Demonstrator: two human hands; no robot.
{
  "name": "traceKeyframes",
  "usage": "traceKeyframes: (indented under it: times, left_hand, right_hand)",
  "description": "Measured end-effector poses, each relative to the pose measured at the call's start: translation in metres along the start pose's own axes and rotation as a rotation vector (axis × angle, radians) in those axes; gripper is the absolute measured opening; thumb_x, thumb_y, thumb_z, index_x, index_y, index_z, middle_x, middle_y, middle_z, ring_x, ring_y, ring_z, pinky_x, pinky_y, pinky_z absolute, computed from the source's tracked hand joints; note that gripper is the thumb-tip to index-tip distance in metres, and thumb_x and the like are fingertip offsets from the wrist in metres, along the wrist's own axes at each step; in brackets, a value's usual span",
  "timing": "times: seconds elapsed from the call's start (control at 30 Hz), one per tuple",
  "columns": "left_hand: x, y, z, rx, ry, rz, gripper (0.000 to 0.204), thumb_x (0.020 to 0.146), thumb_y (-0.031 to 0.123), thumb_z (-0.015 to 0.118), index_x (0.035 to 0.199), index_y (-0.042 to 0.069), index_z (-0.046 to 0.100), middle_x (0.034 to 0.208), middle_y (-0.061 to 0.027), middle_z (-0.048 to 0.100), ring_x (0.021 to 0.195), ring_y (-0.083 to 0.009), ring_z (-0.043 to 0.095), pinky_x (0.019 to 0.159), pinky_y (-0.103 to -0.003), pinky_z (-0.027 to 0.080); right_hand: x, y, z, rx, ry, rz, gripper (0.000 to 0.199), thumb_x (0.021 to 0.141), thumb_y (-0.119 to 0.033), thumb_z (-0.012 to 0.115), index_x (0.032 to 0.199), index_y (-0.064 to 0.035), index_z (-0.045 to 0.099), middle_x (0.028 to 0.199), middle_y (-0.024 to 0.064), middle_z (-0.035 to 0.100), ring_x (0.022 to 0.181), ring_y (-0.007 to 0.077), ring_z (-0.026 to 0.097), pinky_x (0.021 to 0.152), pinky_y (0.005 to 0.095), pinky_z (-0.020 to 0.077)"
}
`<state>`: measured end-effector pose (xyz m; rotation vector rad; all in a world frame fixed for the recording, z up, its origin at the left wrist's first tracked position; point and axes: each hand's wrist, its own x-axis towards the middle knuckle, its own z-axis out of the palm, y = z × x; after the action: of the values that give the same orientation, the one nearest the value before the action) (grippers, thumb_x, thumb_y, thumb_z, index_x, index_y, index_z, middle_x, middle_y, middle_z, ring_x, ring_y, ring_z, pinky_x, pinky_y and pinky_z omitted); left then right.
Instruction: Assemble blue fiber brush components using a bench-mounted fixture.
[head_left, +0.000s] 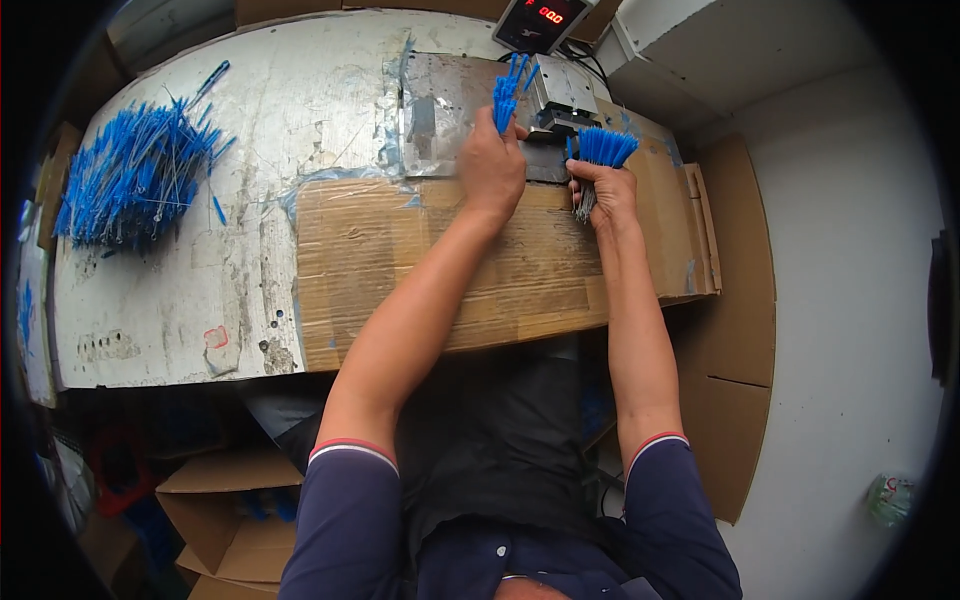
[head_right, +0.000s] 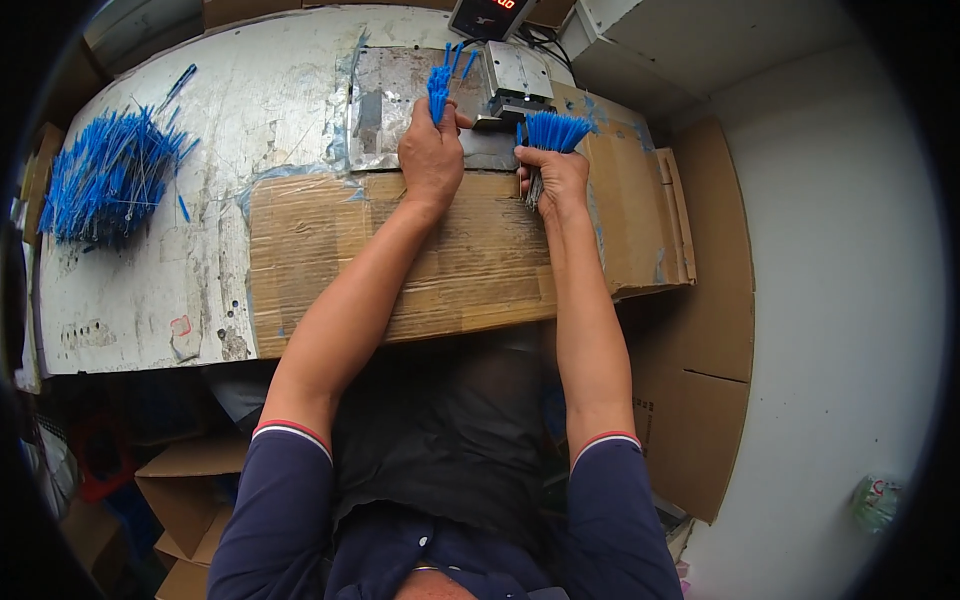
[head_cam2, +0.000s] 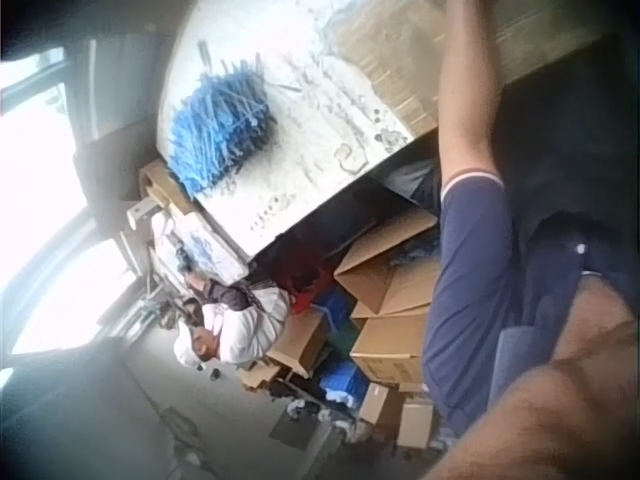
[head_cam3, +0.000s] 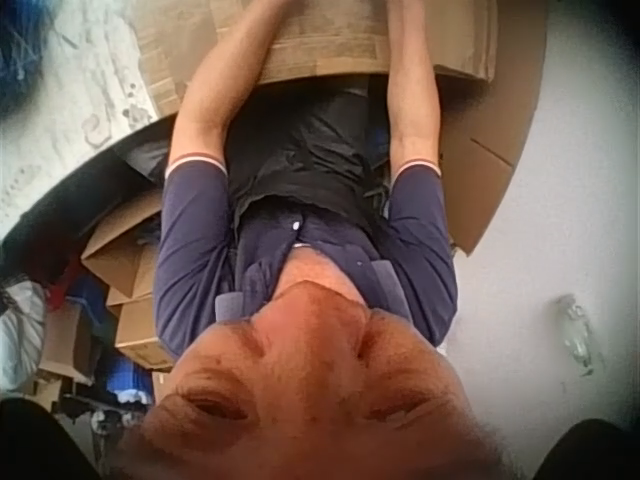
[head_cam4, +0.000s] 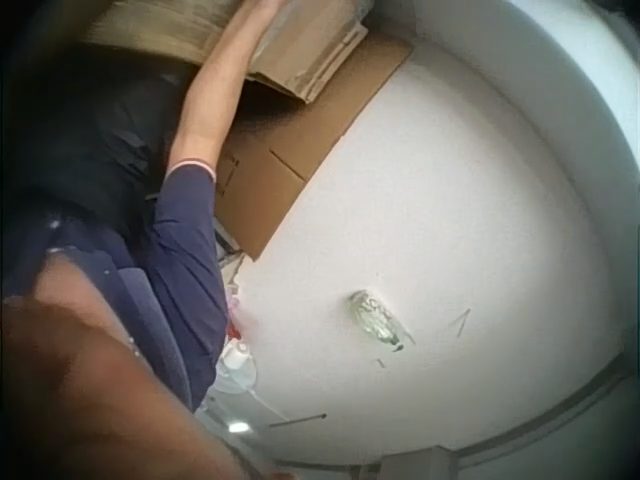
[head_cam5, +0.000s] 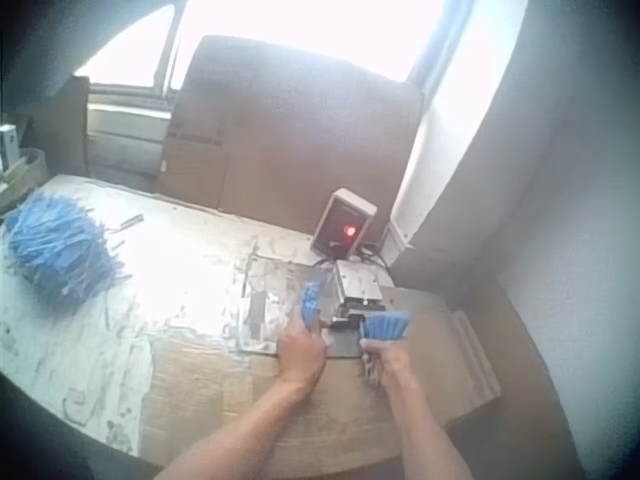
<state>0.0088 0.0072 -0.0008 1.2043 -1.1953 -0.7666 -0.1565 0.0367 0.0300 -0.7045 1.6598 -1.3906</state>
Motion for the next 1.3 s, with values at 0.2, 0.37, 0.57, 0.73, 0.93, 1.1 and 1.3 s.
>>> traceKeyframes:
  times: [0.2, 0.37, 0.57, 0.73, 0.93, 1.1, 1.3]
  left_hand:
    - [0.001, -0.003, 0.001, 0.004, -0.008, 0.015, 0.021, 0.104, 0.026, 0.052, 0.106, 0.007, 0.061, 0.082, -0.0042, 0.074, 0.077, -0.0285, 0.07, 0.073, -0.04, 0.051]
    - [0.0, -0.006, 0.003, 0.035, 0.016, 0.031, 0.022, 0.104, 0.027, 0.052, 0.105, 0.007, 0.061, 0.086, -0.0044, 0.075, 0.079, -0.0286, 0.07, 0.074, -0.041, 0.051]
    - [-0.001, -0.008, 0.003, 0.061, 0.043, 0.037, 0.023, 0.104, 0.028, 0.052, 0.103, 0.008, 0.062, 0.091, -0.0048, 0.076, 0.08, -0.0293, 0.07, 0.075, -0.041, 0.051]
    - [0.0, -0.01, 0.004, 0.086, 0.049, 0.059, 0.022, 0.103, 0.028, 0.053, 0.103, 0.007, 0.062, 0.094, -0.0078, 0.074, 0.085, -0.0319, 0.07, 0.075, -0.043, 0.051]
    - [-0.004, -0.011, 0.008, 0.244, 0.047, 0.279, 0.013, 0.094, 0.015, 0.06, 0.103, 0.006, 0.06, 0.087, -0.0176, 0.067, 0.082, -0.0402, 0.064, 0.072, -0.051, 0.048]
    - [-0.008, -0.01, 0.01, 0.323, -0.12, 0.35, 0.016, 0.086, 0.005, 0.063, 0.101, 0.005, 0.058, 0.083, -0.0199, 0.064, 0.08, -0.0415, 0.062, 0.072, -0.054, 0.048]
    - [-0.007, -0.012, 0.011, 0.306, -0.155, 0.345, 0.013, 0.085, 0.003, 0.062, 0.097, 0.004, 0.057, 0.08, -0.0199, 0.063, 0.081, -0.0413, 0.062, 0.073, -0.053, 0.048]
  right_hand:
    - [0.001, -0.002, 0.007, -0.039, 0.033, 0.018, 0.016, 0.074, 0.005, 0.08, 0.078, -0.0003, 0.066, 0.069, 0.0083, 0.068, 0.051, 0.0146, 0.062, 0.041, 0.0249, 0.0456]
    - [-0.003, 0.001, 0.012, -0.049, 0.094, -0.038, 0.015, 0.075, 0.005, 0.08, 0.078, 0.0002, 0.066, 0.069, 0.0082, 0.068, 0.051, 0.0146, 0.061, 0.042, 0.0252, 0.0456]
    - [-0.006, 0.006, 0.012, -0.02, 0.074, -0.093, 0.016, 0.075, 0.005, 0.08, 0.078, 0.0, 0.066, 0.069, 0.008, 0.067, 0.051, 0.0148, 0.061, 0.042, 0.0259, 0.0453]
    - [-0.003, 0.003, 0.014, -0.048, 0.095, -0.053, 0.014, 0.076, 0.004, 0.08, 0.08, 0.0004, 0.067, 0.069, 0.0078, 0.067, 0.052, 0.0149, 0.062, 0.042, 0.0261, 0.0457]
    - [-0.005, 0.005, 0.008, 0.034, 0.05, -0.067, 0.012, 0.079, 0.001, 0.079, 0.083, 0.0016, 0.068, 0.072, 0.0091, 0.068, 0.057, 0.0165, 0.065, 0.045, 0.0277, 0.0505]
    - [-0.01, 0.002, 0.001, 0.226, 0.01, -0.001, 0.013, 0.078, 0.001, 0.078, 0.085, 0.0022, 0.067, 0.075, 0.0122, 0.069, 0.061, 0.0215, 0.068, 0.048, 0.0322, 0.0573]
    - [-0.013, 0.009, -0.002, 0.262, 0.057, 0.017, 0.016, 0.078, 0.001, 0.076, 0.089, 0.0032, 0.066, 0.076, 0.0136, 0.068, 0.062, 0.0244, 0.069, 0.052, 0.0396, 0.0631]
